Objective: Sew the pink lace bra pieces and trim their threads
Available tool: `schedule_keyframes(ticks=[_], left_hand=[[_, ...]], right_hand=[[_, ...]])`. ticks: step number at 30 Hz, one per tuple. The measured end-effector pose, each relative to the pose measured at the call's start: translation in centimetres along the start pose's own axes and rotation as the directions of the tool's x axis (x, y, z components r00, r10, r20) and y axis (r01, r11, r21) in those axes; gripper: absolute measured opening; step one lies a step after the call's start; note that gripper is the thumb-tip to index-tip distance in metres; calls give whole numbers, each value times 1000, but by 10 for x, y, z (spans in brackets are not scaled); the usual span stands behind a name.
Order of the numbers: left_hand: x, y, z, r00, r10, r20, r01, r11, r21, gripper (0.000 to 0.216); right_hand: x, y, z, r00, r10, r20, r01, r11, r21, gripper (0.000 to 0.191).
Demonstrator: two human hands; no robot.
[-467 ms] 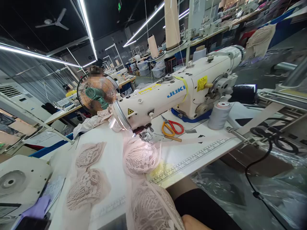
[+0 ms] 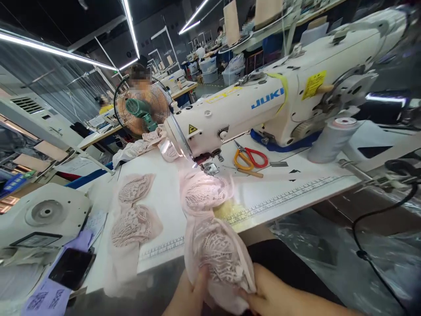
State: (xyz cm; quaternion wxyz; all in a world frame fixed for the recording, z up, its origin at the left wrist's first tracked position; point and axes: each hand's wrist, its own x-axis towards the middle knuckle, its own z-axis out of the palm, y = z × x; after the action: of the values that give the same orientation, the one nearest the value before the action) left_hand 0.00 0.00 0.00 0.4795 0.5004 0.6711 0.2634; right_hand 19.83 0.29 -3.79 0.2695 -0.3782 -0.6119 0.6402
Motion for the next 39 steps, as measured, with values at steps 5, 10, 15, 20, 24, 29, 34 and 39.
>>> schedule_keyframes(ticks=[5, 10, 15, 20, 24, 29, 34, 39], left_hand=[[5, -3, -4, 998, 4, 65, 2, 995, -95, 72], [3, 11, -19, 975, -61, 214, 101, 977, -186, 69], [0, 27, -32, 939, 49, 341, -21, 996, -84, 56], [-7, 35, -54, 966, 3, 259, -33, 993, 110, 45], [-8, 51, -80, 986, 49, 160, -87, 966, 242, 37], [1, 76, -108, 985, 171, 32, -162, 836, 525, 32], [14, 88, -137, 973, 221, 70, -206, 684, 699, 42], [21, 107, -138, 969, 223, -109, 11, 399, 917, 45]], right_hand=[[-3, -11, -19, 996, 79, 33, -82, 994, 71, 45], [2, -11, -23, 975, 188, 115, -199, 976, 92, 31], [-2, -19, -13, 956, 222, 191, -226, 974, -1, 19], [-11, -39, -38, 943, 116, 310, 13, 922, -386, 4], [17, -41, -95, 872, -489, -17, 257, 487, -835, 20], [81, -41, -145, 722, -690, 50, 133, 69, -989, 44], [94, -39, -145, 714, -678, 176, 266, 29, -964, 33], [76, -28, -137, 695, -686, 213, 348, 63, -935, 31]])
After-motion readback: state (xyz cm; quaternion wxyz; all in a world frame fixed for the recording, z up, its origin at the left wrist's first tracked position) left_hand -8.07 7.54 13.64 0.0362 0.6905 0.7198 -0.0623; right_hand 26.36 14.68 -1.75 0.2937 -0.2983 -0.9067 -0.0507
